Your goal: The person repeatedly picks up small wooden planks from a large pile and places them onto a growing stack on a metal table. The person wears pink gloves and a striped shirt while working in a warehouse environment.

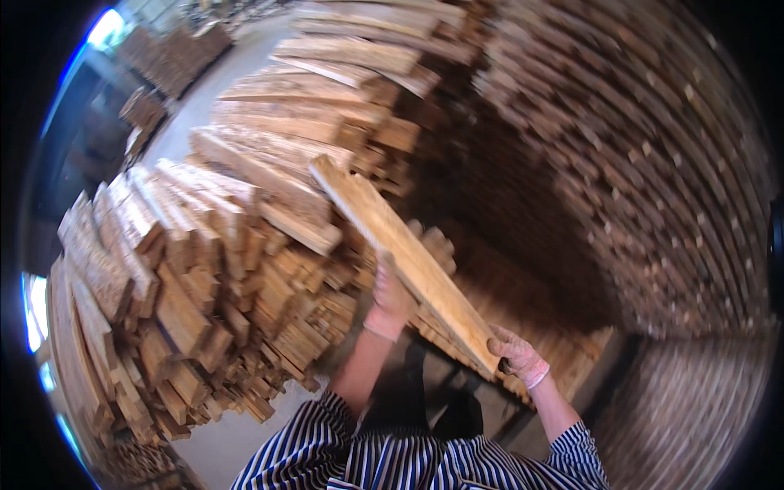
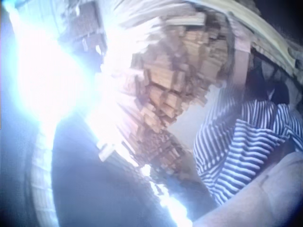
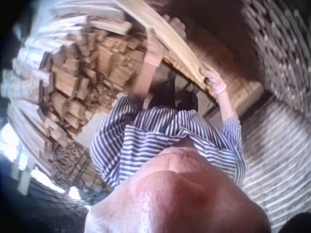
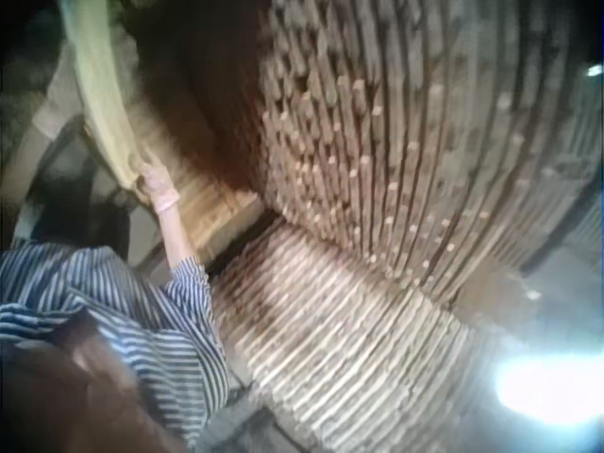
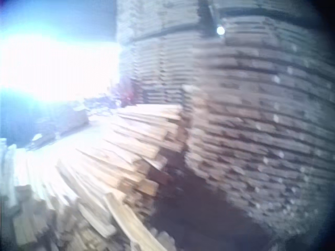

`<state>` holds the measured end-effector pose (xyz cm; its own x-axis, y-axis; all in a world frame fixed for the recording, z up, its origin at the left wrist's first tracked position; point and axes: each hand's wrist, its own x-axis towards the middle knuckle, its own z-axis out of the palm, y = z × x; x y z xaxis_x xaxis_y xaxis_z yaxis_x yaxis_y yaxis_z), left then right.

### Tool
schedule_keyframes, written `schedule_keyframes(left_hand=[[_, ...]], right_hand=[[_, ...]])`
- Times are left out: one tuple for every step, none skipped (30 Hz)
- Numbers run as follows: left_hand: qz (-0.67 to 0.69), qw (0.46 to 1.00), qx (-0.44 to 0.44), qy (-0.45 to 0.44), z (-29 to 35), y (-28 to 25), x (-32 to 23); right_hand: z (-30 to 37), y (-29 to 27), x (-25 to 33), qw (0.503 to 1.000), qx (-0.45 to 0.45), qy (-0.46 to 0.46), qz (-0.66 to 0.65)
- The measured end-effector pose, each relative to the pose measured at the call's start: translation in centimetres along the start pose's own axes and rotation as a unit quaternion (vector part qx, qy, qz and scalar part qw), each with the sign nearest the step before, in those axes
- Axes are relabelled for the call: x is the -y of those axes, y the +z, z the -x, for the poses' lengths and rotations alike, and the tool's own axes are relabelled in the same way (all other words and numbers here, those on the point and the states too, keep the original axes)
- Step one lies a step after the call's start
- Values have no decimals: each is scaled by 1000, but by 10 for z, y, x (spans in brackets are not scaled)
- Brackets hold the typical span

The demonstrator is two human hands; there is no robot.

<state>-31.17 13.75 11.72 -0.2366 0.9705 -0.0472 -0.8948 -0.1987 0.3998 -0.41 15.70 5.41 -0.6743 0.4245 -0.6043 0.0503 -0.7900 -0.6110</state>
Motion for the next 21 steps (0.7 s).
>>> schedule_keyframes(left_hand=[[-35,999,-10,9,-4,4,5],[-64,998,-19,11,-3,0,26],[-69,997,-19,-28,4,-10,61],[-85,995,-18,-58,14,-17,89],[-102,991,-16,-86,23,-24,116],[-110,984,-77,-119,43,-35,143],[-118,972,-135,-151,67,-43,173],[-127,957,-189,-182,86,-49,202],[-195,946,-166,-200,97,-57,227],[-143,954,-166,-207,96,-45,242],[-91,958,-170,-211,88,-38,248],[-43,961,-175,-209,77,-30,246],[-58,960,-187,-200,72,-36,240],[-72,959,-199,-190,71,-43,235],[-91,950,-220,-200,71,-45,228],[-112,941,-241,-211,75,-52,225],[-216,923,-196,-252,88,-71,230],[-300,896,-162,-285,99,-80,243],[-380,860,-123,-319,113,-91,258],[-455,815,-80,-349,124,-104,272],[-428,810,-91,-390,139,-133,281]], right_hand=[[17,-11,-15,996,-1,44,71],[25,-26,-30,987,-13,44,153],[36,-45,-45,970,-33,47,238],[44,-58,-59,947,-41,49,316],[43,-56,-68,909,-45,-24,414],[46,-39,-59,881,-102,-31,461],[45,-27,-55,890,-122,-64,434],[41,-25,-65,866,-159,-101,462],[43,-16,-60,825,-215,-75,517],[51,-39,-70,838,-215,-82,495],[56,-63,-84,851,-213,-89,472],[64,-79,-94,863,-207,-101,450],[73,-92,-102,837,-201,-41,508],[82,-111,-125,791,-221,-66,566],[95,-122,-128,777,-201,-51,594],[104,-135,-133,763,-181,-37,619],[110,-151,-151,767,-168,-35,618],[115,-169,-171,770,-152,-49,617],[121,-183,-187,764,-138,-24,630],[128,-196,-204,757,-124,1,642],[135,-204,-213,760,-105,13,641]])
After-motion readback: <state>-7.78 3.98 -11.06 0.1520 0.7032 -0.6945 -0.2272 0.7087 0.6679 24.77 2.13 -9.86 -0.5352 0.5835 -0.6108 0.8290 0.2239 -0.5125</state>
